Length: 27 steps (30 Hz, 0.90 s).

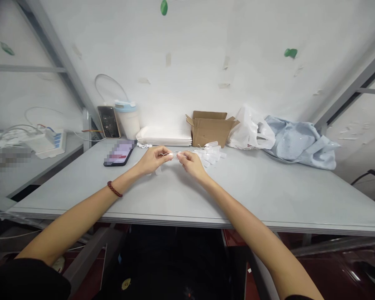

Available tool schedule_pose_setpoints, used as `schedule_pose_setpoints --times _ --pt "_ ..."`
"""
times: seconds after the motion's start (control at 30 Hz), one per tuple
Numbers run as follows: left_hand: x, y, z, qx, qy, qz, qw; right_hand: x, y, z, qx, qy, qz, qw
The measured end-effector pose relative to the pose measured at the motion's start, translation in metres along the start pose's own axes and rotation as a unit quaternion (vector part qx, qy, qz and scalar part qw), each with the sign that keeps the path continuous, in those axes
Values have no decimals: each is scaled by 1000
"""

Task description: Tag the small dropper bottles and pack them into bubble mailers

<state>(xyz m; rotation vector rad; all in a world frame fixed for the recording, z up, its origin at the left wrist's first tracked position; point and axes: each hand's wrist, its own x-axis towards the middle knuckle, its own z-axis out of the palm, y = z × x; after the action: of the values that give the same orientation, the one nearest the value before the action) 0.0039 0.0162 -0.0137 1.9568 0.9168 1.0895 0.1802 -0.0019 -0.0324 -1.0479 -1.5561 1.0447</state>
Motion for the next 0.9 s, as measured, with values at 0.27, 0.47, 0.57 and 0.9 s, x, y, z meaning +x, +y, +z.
schedule_pose_setpoints --times 0.27,0.47,0.57,0.9 --pt "2 -8 -1 -4 -55 -40 998 0 0 1 -12 2 -16 1000" --pt "1 -2 -2 -27 -38 -67 997 -4 -3 0 -145 13 -70 987" --pt "0 0 -2 -32 -33 -68 997 -3 1 2 -218 31 -106 970" --pt "-4 2 -2 66 -39 7 997 0 3 -3 -187 -34 -90 978"
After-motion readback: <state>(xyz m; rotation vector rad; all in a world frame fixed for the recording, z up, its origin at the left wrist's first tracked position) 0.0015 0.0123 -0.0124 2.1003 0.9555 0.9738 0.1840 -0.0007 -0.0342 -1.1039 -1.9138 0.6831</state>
